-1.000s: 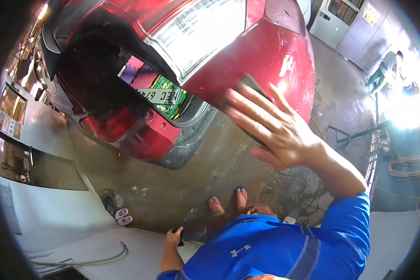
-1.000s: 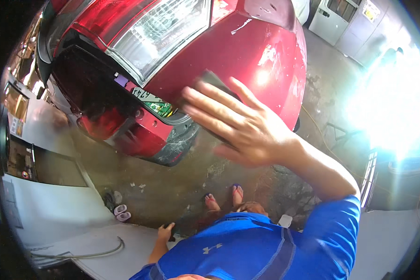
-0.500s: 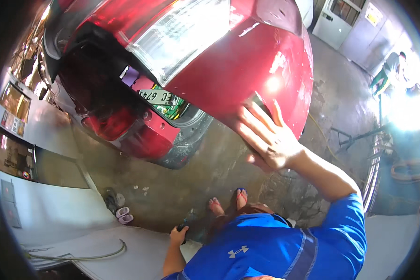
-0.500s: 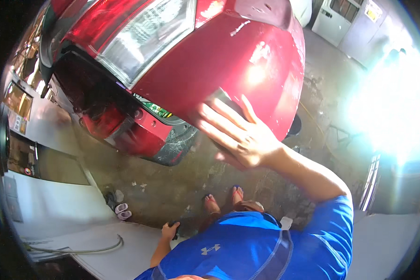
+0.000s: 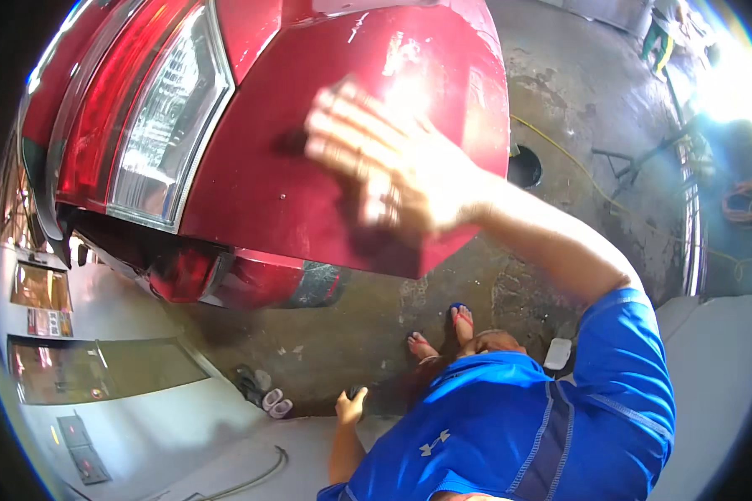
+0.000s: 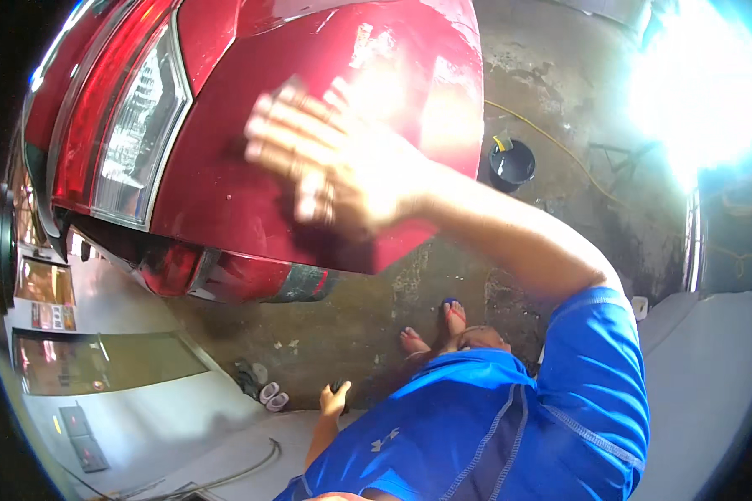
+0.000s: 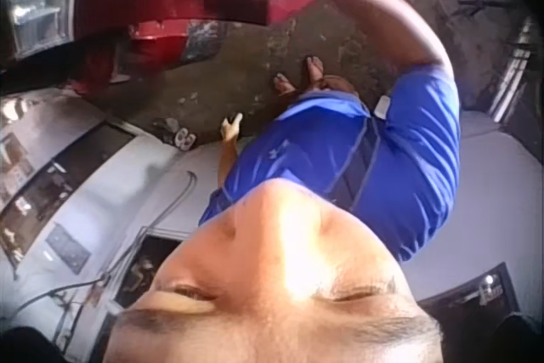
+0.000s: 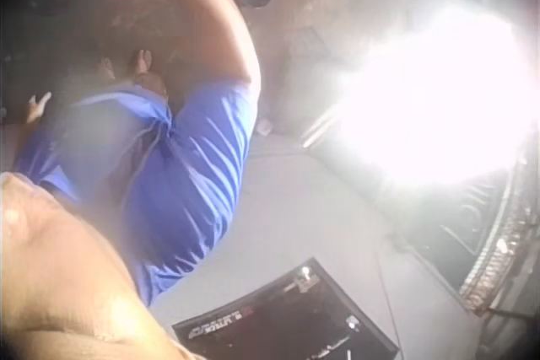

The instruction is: The person sands the surface of a red car panel using a sanding block and water from a bucket, then wipes the area with a cloth.

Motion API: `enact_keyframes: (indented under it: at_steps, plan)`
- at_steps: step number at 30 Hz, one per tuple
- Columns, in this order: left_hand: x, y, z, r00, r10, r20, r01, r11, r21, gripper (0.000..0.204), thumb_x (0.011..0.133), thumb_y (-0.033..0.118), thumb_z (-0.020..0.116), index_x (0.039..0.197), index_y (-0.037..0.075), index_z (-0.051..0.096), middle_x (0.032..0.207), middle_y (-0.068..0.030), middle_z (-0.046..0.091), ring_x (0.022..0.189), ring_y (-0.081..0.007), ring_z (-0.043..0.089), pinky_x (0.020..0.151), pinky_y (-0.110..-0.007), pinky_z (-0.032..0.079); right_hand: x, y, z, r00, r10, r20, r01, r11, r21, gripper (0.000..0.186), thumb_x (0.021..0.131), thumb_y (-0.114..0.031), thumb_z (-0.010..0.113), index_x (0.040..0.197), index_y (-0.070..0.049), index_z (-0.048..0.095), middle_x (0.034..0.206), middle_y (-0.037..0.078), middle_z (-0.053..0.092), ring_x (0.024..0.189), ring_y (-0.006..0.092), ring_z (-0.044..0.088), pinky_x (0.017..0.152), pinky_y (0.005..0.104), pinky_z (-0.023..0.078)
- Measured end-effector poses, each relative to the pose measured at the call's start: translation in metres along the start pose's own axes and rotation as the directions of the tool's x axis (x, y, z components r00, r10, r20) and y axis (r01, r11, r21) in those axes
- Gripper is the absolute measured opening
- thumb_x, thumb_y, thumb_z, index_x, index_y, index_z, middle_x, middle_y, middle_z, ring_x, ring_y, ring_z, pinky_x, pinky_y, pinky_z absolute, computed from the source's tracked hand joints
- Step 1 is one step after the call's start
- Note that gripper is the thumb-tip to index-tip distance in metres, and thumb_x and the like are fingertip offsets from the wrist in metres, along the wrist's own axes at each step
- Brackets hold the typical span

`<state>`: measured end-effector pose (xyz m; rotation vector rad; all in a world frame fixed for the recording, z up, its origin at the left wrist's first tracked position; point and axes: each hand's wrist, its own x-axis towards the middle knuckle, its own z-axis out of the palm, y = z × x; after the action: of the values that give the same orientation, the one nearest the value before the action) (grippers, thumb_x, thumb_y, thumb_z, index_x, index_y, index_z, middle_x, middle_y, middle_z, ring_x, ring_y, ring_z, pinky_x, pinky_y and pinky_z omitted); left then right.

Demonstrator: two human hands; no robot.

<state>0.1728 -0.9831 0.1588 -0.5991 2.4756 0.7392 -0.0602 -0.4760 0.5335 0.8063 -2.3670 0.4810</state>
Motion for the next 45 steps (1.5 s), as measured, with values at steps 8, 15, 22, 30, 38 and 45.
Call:
enact_keyframes:
  at_steps: [8, 15, 22, 30, 38, 45]
  plan:
    - [-0.014, -0.003, -0.001, 0.999, -0.004, 0.042, 0.002, 0.998, 0.058, 0.071, 0.083, 0.056, 0.085, 0.124, -0.002, 0.073, 0.122, -0.0259, 0.076, 0.119, -0.0396, 0.072, 0.104, -0.047, 0.054, -0.005, -0.067, 0.015, 0.994, -0.107, -0.033, 0.112, 0.974, 0.198, 0.061, 0.107, -0.031, 0.049, 0.16, -0.002, 0.042, 0.173, 0.017, 0.035, 0.16, 0.0407, 0.031, 0.131, 0.0495, 0.028]
    - [-0.024, 0.002, -0.008, 0.992, -0.07, 0.107, 0.078, 0.994, -0.076, 0.065, 0.082, 0.054, 0.086, 0.118, 0.001, 0.077, 0.112, -0.02, 0.079, 0.108, -0.0321, 0.075, 0.096, -0.045, 0.056, 0.035, -0.059, 0.003, 0.966, 0.013, -0.257, -0.024, 0.999, -0.039, 0.061, 0.104, -0.038, 0.053, 0.151, 0.001, 0.055, 0.161, 0.018, 0.053, 0.154, 0.0293, 0.045, 0.131, 0.0529, 0.027]
    - [-0.058, 0.001, -0.014, 0.995, -0.081, 0.062, 0.093, 0.973, -0.213, 0.059, 0.086, 0.048, 0.086, 0.118, 0.0, 0.076, 0.109, -0.0144, 0.079, 0.102, -0.0264, 0.074, 0.093, -0.043, 0.057, 0.063, -0.003, -0.011, 0.988, -0.028, -0.152, 0.058, 0.98, 0.192, 0.052, 0.111, -0.037, 0.046, 0.15, -0.006, 0.06, 0.16, 0.012, 0.056, 0.157, 0.029, 0.041, 0.134, 0.0603, 0.014]
    - [-0.079, -0.033, 0.03, 0.981, -0.083, 0.173, 0.131, 0.948, -0.29, 0.069, 0.088, 0.051, 0.083, 0.131, -0.002, 0.073, 0.119, -0.0238, 0.078, 0.116, -0.0351, 0.073, 0.101, -0.045, 0.055, 0.061, 0.047, -0.007, 0.973, 0.023, -0.231, -0.055, 0.99, -0.132, 0.062, 0.1, -0.036, 0.055, 0.157, -0.01, 0.052, 0.166, 0.012, 0.047, 0.158, 0.0319, 0.039, 0.133, 0.0574, 0.017]
    - [-0.092, -0.09, 0.053, 0.957, -0.262, 0.128, 0.288, 0.916, -0.278, 0.065, 0.089, 0.054, 0.081, 0.125, 0.0, 0.077, 0.12, -0.0241, 0.078, 0.115, -0.0356, 0.074, 0.1, -0.046, 0.056, 0.079, 0.044, -0.005, 0.97, 0.062, -0.237, -0.056, 0.998, 0.034, 0.057, 0.094, -0.037, 0.055, 0.144, -0.012, 0.064, 0.148, 0.01, 0.064, 0.152, 0.0248, 0.047, 0.135, 0.0518, 0.016]
    - [-0.086, -0.003, 0.0, 0.955, -0.236, 0.181, 0.278, 0.924, -0.262, 0.065, 0.088, 0.046, 0.084, 0.128, -0.004, 0.072, 0.118, -0.0218, 0.078, 0.102, -0.0302, 0.075, 0.092, -0.041, 0.058, 0.068, 0.067, -0.025, 0.976, 0.133, -0.172, -0.151, 0.984, -0.091, 0.05, 0.099, -0.026, 0.053, 0.145, -0.008, 0.062, 0.154, 0.008, 0.061, 0.153, 0.0253, 0.047, 0.131, 0.0636, 0.019]
